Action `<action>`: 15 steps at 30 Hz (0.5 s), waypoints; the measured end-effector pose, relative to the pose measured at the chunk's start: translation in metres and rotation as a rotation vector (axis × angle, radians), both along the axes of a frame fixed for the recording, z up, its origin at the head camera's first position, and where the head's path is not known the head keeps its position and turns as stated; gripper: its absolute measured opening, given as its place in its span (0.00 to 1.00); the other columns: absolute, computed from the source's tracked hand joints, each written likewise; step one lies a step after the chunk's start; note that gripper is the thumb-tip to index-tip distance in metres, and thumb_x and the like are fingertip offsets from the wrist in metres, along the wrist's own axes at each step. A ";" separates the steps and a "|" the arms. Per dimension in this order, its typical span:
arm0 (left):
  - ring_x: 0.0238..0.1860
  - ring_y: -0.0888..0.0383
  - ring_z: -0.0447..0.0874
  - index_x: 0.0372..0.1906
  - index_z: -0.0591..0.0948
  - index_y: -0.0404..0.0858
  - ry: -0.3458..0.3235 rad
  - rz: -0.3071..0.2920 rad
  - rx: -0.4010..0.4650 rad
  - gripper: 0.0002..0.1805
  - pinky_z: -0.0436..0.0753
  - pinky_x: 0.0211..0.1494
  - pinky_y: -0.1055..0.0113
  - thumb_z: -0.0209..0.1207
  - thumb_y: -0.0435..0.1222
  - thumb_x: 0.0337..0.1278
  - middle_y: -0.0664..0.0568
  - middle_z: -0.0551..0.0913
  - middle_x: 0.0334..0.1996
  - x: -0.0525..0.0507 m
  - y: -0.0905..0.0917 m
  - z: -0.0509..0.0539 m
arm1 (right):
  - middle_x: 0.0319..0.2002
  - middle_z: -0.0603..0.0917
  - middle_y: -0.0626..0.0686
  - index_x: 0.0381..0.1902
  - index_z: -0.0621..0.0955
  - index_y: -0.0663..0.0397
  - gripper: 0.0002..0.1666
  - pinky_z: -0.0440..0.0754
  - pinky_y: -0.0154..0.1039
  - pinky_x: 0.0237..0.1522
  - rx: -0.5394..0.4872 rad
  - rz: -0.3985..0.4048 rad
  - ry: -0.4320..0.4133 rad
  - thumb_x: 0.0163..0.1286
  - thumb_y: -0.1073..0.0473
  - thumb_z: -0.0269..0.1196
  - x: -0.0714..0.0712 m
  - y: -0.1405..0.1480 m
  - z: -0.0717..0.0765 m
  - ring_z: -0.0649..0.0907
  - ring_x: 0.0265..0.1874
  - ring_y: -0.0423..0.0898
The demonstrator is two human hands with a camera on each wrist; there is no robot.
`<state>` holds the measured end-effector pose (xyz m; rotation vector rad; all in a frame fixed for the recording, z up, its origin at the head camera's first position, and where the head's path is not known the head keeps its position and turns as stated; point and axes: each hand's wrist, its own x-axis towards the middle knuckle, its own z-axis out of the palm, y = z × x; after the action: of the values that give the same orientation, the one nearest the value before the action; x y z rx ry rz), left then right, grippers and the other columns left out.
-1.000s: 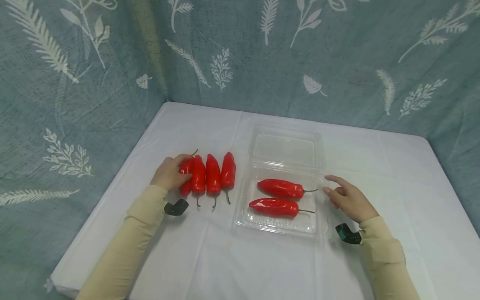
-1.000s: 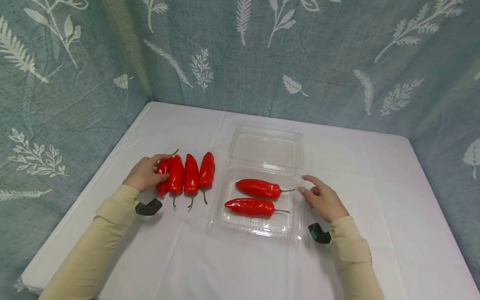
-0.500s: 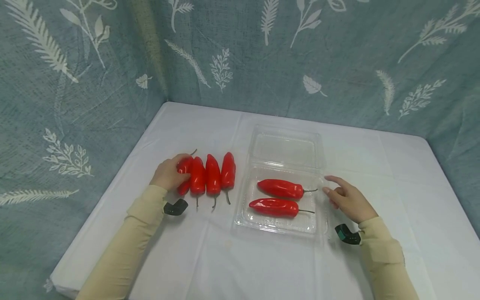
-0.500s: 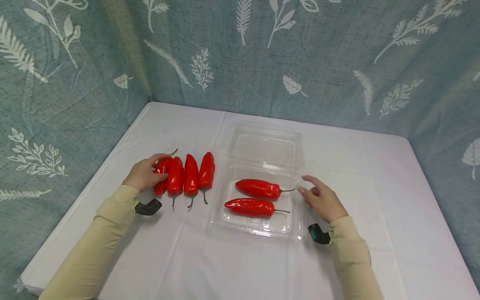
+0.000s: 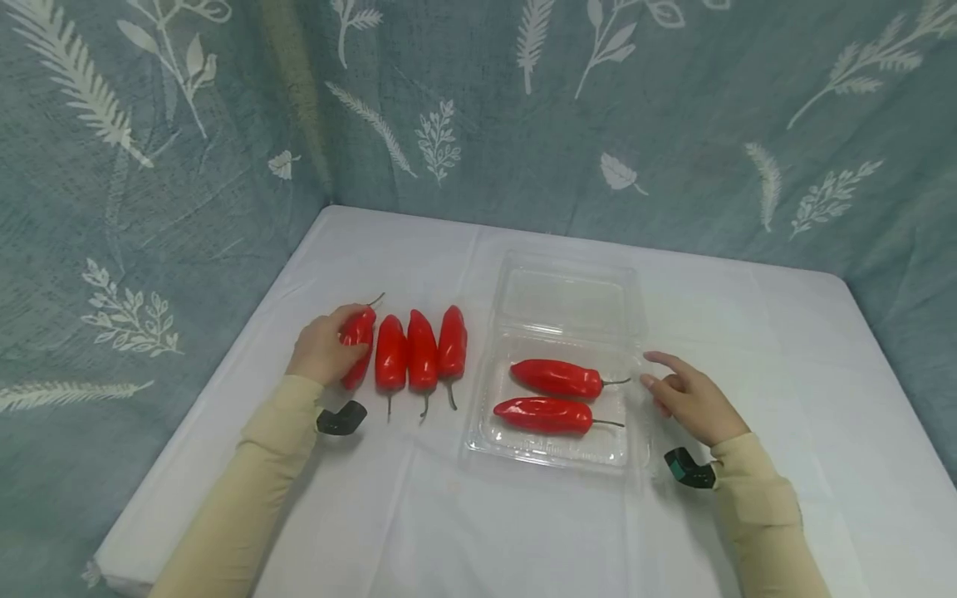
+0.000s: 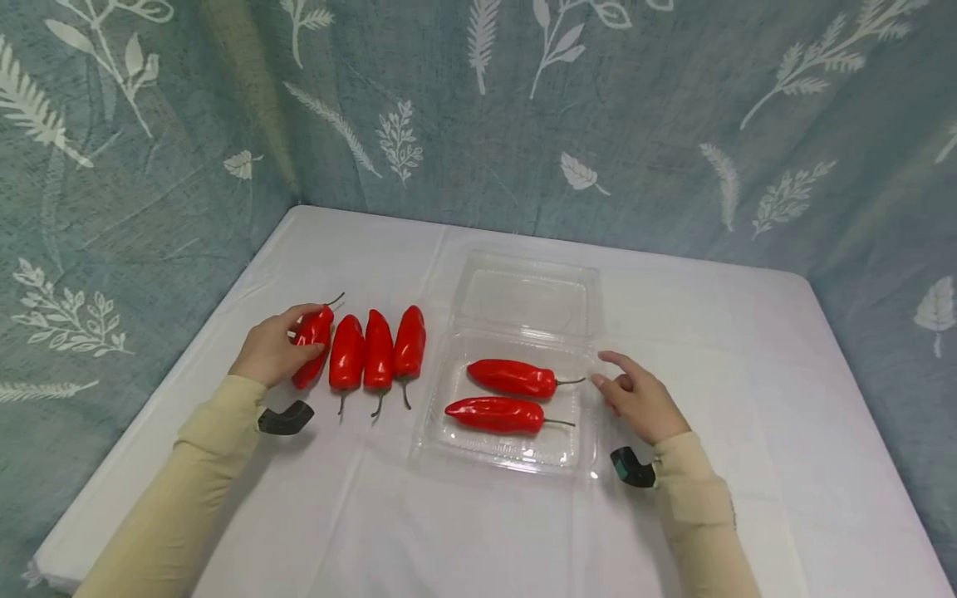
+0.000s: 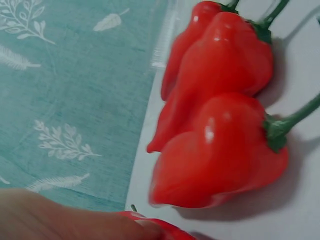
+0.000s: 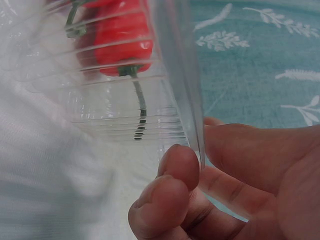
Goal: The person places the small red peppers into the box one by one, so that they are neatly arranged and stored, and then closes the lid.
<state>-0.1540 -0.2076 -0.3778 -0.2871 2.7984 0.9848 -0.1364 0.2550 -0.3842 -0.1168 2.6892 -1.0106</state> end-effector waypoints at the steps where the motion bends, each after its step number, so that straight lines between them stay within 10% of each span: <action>1: 0.63 0.34 0.63 0.72 0.61 0.41 0.011 0.005 -0.003 0.35 0.77 0.55 0.41 0.58 0.33 0.59 0.32 0.65 0.63 0.001 0.000 0.001 | 0.19 0.72 0.49 0.69 0.64 0.57 0.33 0.67 0.38 0.27 -0.003 -0.001 0.000 0.73 0.45 0.53 0.000 0.000 0.000 0.71 0.23 0.45; 15: 0.57 0.35 0.68 0.72 0.60 0.39 0.235 -0.051 0.010 0.39 0.79 0.51 0.41 0.61 0.30 0.55 0.32 0.69 0.59 0.004 0.026 0.039 | 0.19 0.72 0.49 0.69 0.64 0.55 0.32 0.67 0.37 0.27 -0.018 -0.020 -0.013 0.73 0.47 0.54 0.000 0.001 0.001 0.70 0.22 0.45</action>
<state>-0.1500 -0.1821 -0.3387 -0.1034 2.9905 1.0853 -0.1363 0.2563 -0.3829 -0.0862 2.6756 -1.0376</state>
